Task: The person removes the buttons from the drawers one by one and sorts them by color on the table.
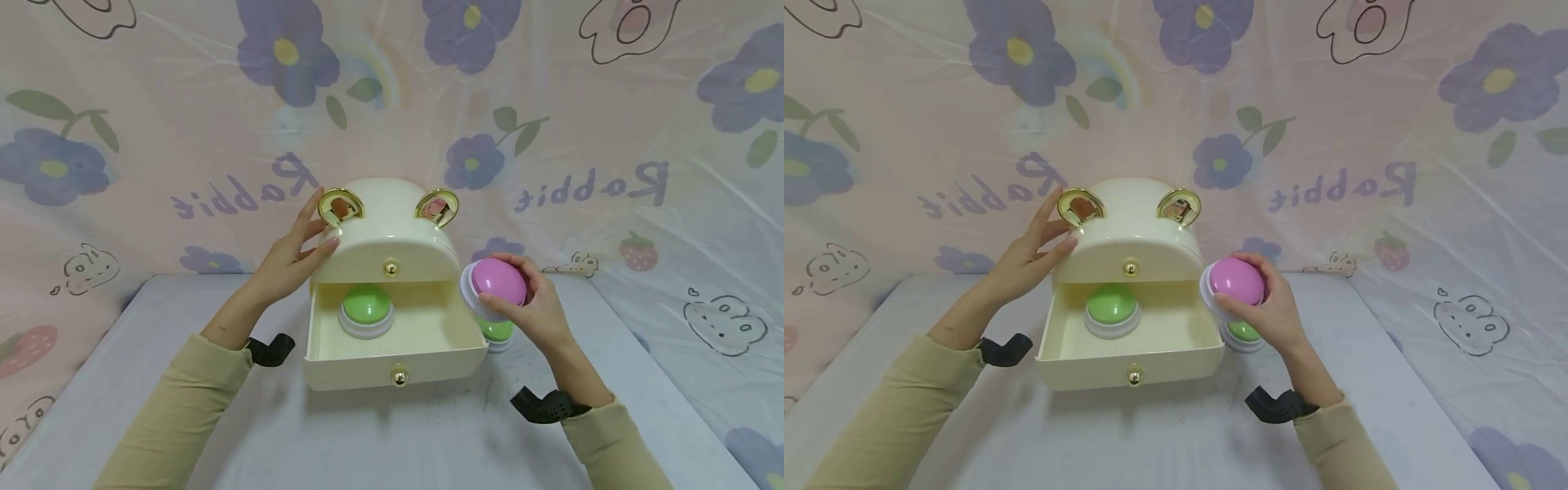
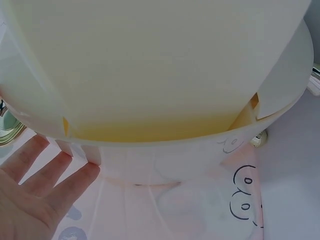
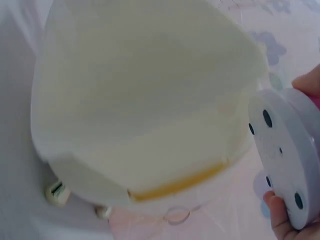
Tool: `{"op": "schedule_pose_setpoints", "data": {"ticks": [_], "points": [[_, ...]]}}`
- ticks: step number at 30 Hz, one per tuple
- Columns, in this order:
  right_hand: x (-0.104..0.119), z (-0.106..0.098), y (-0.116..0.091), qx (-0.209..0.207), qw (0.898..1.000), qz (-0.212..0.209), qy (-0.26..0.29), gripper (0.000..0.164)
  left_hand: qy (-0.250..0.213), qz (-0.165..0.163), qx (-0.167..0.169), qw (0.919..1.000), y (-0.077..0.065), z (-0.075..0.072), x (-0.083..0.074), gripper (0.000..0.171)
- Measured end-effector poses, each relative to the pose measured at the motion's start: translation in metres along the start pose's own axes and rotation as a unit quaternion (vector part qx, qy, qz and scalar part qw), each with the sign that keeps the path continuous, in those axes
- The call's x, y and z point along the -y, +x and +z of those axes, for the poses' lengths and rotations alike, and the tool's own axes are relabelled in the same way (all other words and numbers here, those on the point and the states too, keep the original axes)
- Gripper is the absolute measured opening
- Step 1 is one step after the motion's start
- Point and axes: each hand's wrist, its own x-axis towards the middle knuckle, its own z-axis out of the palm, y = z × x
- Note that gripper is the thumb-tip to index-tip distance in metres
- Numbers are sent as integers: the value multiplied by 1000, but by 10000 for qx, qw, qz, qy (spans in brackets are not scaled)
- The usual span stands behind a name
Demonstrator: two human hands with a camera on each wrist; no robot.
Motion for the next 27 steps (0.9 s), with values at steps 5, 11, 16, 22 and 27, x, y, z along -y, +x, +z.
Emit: {"op": "schedule_pose_setpoints", "data": {"ticks": [5,11,16,22,27], "points": [[-13,-10,4,-117,9999,42,-37,58,9,12,-8,10000,0,0,0,75],[-27,-18,10,-321,9992,201,-82,58,1,11,-6,10000,0,-1,-1,75],[-41,-23,13,-490,9981,356,-143,58,11,-5,-3,10000,-1,-1,-1,75],[-54,-29,16,-525,9964,577,-328,60,18,-3,-7,10000,-1,0,-2,75],[-64,-34,21,-578,9936,856,-456,63,8,9,-13,10000,-2,0,-3,75]]}}
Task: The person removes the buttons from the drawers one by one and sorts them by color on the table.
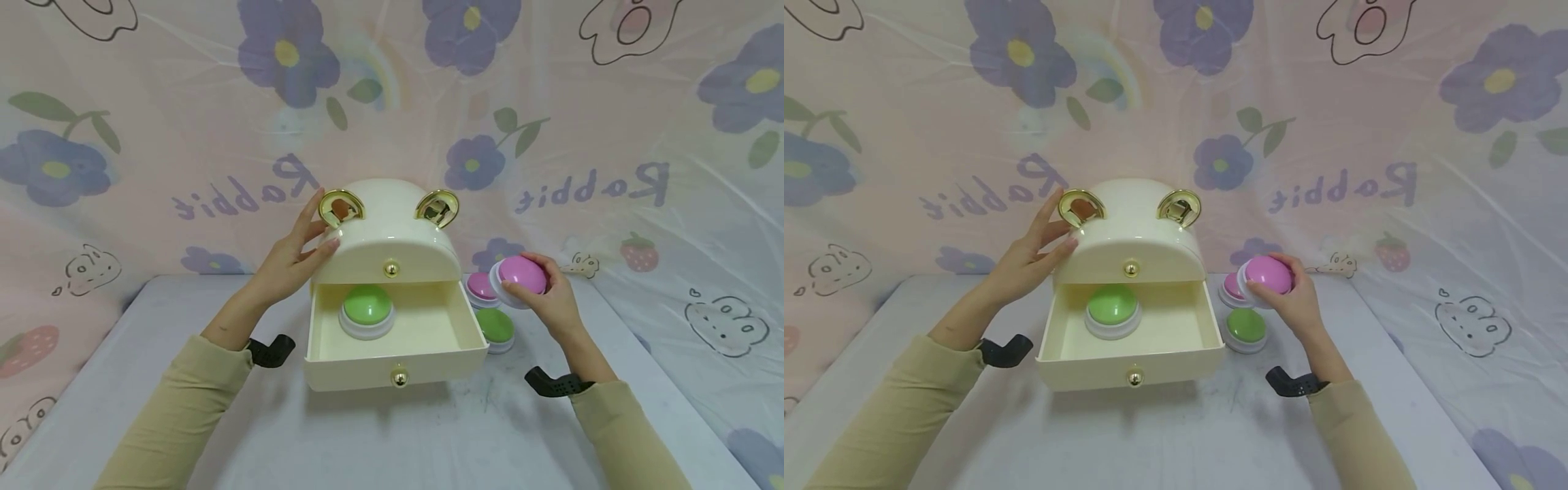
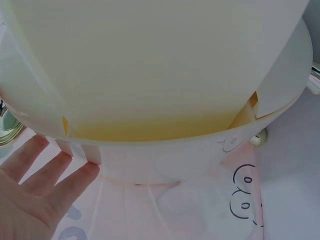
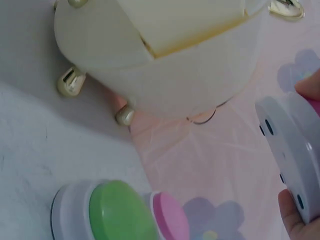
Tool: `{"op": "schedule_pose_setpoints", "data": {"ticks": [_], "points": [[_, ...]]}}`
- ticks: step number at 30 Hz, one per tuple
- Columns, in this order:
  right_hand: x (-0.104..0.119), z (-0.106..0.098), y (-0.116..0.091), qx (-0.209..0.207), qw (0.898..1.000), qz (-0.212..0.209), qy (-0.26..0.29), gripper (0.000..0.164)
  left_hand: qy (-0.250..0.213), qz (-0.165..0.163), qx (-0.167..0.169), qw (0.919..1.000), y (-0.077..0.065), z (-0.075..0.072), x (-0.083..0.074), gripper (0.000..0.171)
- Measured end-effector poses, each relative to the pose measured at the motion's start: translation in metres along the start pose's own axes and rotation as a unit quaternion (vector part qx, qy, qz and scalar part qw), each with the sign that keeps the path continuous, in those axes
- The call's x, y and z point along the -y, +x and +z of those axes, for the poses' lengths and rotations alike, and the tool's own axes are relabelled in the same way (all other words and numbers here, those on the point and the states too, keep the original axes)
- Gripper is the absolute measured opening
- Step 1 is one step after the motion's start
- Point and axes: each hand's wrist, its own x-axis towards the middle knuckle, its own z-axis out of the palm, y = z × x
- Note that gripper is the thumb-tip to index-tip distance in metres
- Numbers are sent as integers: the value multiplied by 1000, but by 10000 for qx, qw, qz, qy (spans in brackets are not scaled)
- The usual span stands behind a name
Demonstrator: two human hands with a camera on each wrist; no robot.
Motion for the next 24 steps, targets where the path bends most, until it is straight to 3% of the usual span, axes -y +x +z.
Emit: {"op": "schedule_pose_setpoints", "data": {"ticks": [24], "points": [[-51,-10,20,-231,9931,996,-567,80,-34,-14,1,10000,0,0,1,74]]}}
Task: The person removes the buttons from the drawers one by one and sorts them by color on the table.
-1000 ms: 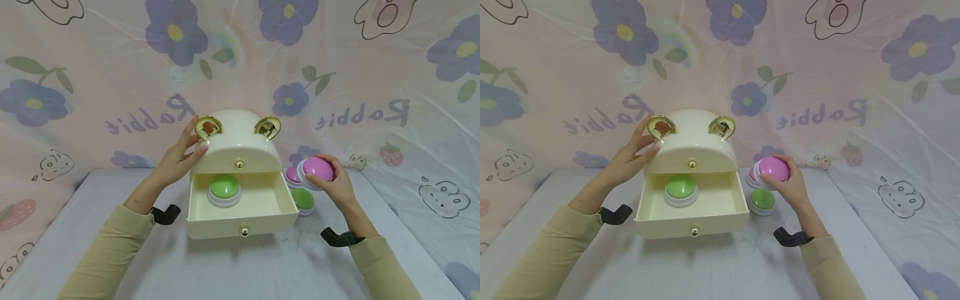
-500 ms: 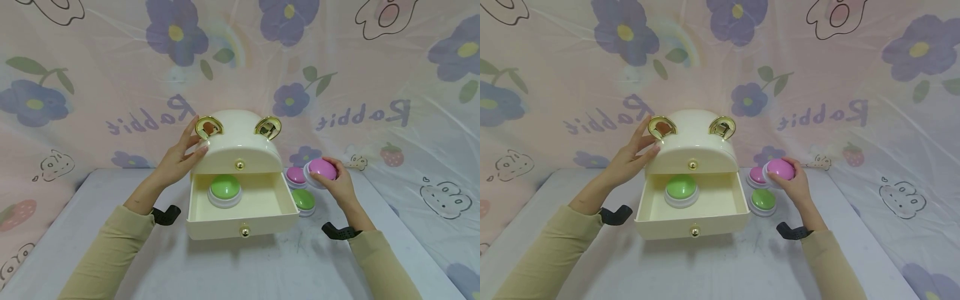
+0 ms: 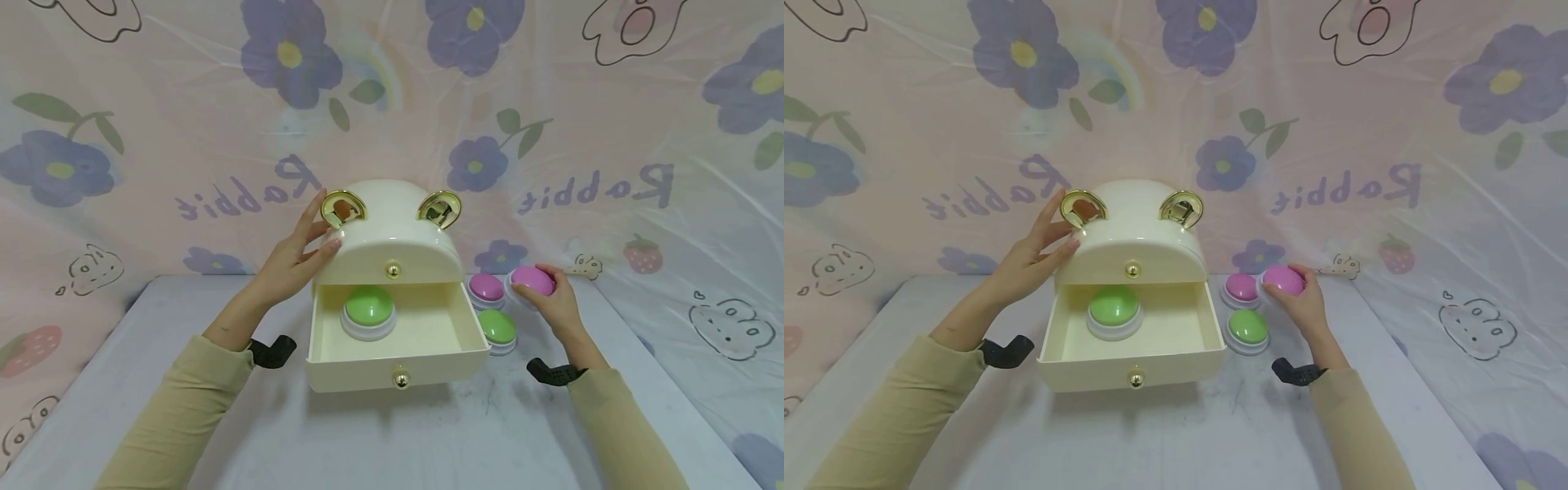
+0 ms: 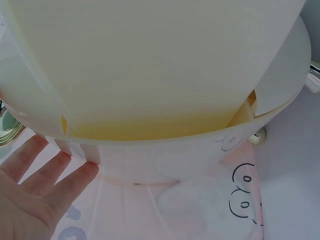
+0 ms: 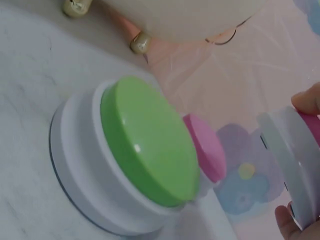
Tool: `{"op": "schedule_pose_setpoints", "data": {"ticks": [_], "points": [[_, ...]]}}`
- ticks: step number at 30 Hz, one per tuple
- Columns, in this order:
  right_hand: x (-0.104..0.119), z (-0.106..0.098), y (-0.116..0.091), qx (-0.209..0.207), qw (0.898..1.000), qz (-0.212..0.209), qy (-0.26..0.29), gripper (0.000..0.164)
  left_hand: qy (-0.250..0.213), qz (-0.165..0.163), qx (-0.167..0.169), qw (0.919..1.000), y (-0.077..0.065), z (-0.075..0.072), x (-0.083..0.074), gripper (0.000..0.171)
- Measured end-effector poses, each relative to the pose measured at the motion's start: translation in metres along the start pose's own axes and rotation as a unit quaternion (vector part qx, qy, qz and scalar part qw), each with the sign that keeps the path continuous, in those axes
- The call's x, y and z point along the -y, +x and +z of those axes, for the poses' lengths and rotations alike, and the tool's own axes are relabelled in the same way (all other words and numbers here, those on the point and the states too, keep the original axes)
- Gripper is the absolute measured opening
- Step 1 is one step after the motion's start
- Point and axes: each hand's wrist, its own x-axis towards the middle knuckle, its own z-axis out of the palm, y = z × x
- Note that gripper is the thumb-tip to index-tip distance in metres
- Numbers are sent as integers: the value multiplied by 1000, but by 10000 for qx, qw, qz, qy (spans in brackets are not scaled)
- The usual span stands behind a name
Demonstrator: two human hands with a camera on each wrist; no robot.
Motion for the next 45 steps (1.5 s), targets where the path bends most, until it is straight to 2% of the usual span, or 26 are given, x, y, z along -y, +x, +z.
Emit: {"op": "schedule_pose_setpoints", "data": {"ticks": [11,16,23,29,45], "points": [[-27,4,16,-75,9990,436,-114,83,13,2,-9,10000,0,0,0,74],[-35,5,23,18,9969,740,-270,86,56,-17,5,10000,0,0,0,74],[-43,6,29,-72,9932,1073,-454,86,44,54,2,10000,2,0,1,74],[-49,10,32,-60,9919,1142,-549,85,24,-3,9,10000,1,0,0,74],[-52,12,42,355,9891,1094,-915,88,48,-12,-30,10000,1,0,1,73]]}}
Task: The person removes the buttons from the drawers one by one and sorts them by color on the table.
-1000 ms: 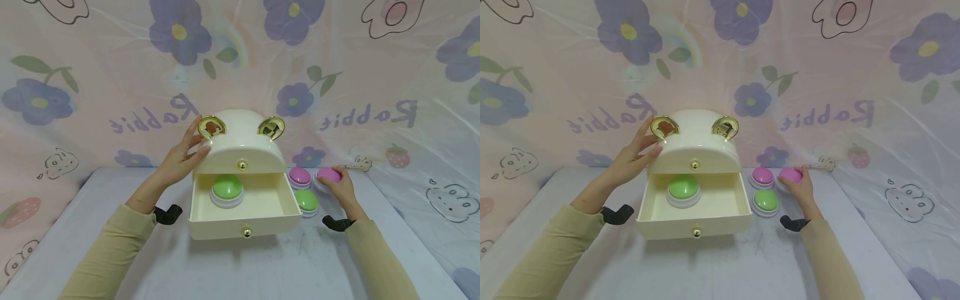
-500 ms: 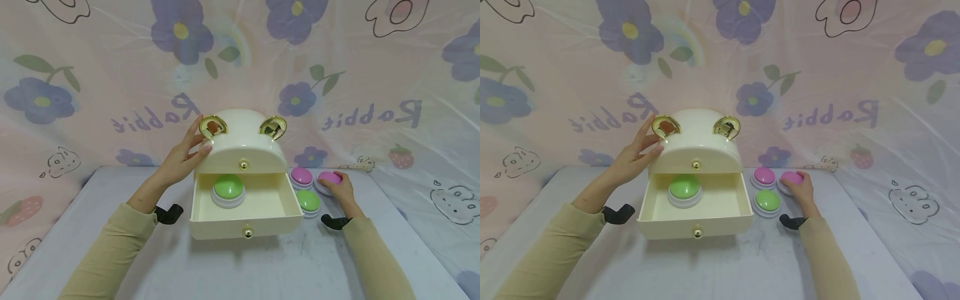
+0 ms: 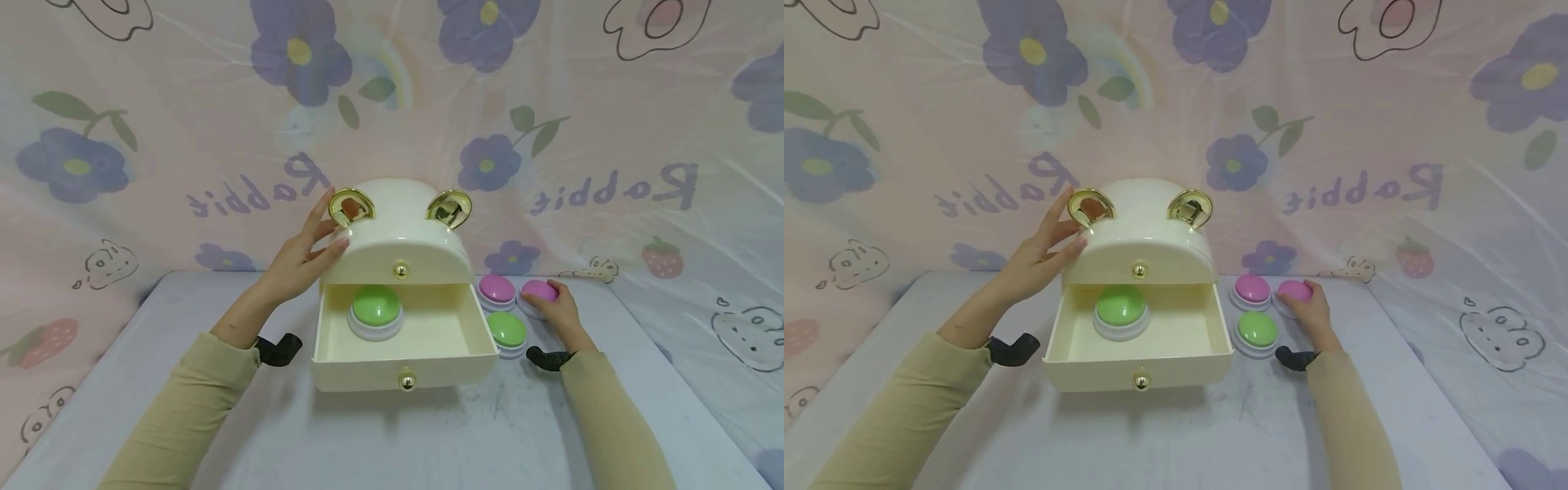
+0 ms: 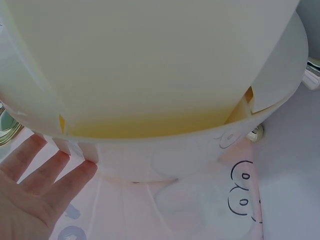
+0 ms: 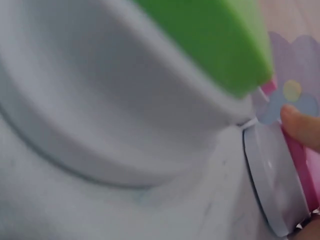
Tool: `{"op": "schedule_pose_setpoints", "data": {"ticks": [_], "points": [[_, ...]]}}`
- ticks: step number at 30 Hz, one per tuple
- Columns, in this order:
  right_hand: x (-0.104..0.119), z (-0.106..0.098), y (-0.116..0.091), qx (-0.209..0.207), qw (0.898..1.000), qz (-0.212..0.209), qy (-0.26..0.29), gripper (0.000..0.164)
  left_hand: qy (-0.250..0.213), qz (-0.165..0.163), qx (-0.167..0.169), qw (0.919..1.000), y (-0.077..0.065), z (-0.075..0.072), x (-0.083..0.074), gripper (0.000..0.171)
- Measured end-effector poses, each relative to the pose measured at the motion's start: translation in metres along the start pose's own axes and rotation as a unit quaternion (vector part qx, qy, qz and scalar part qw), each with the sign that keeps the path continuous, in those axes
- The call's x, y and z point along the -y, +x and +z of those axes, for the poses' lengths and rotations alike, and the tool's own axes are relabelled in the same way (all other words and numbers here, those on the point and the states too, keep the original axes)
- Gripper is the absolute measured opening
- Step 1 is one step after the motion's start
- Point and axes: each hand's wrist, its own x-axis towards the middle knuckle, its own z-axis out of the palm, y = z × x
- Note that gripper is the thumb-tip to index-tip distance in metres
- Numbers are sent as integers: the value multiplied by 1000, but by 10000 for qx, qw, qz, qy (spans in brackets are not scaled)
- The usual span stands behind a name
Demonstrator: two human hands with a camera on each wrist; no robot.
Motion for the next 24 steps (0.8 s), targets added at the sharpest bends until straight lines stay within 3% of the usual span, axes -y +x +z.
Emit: {"op": "schedule_pose_setpoints", "data": {"ticks": [6,17,24], "points": [[0,-1,3,6,9998,-53,-171,88,2,-9,-4,10000,0,0,-1,73],[-7,-5,2,186,9992,276,-231,99,1,11,6,10000,0,2,-2,74],[8,-9,-13,-110,9998,149,25,93,0,21,-13,10000,0,1,-1,73]]}}
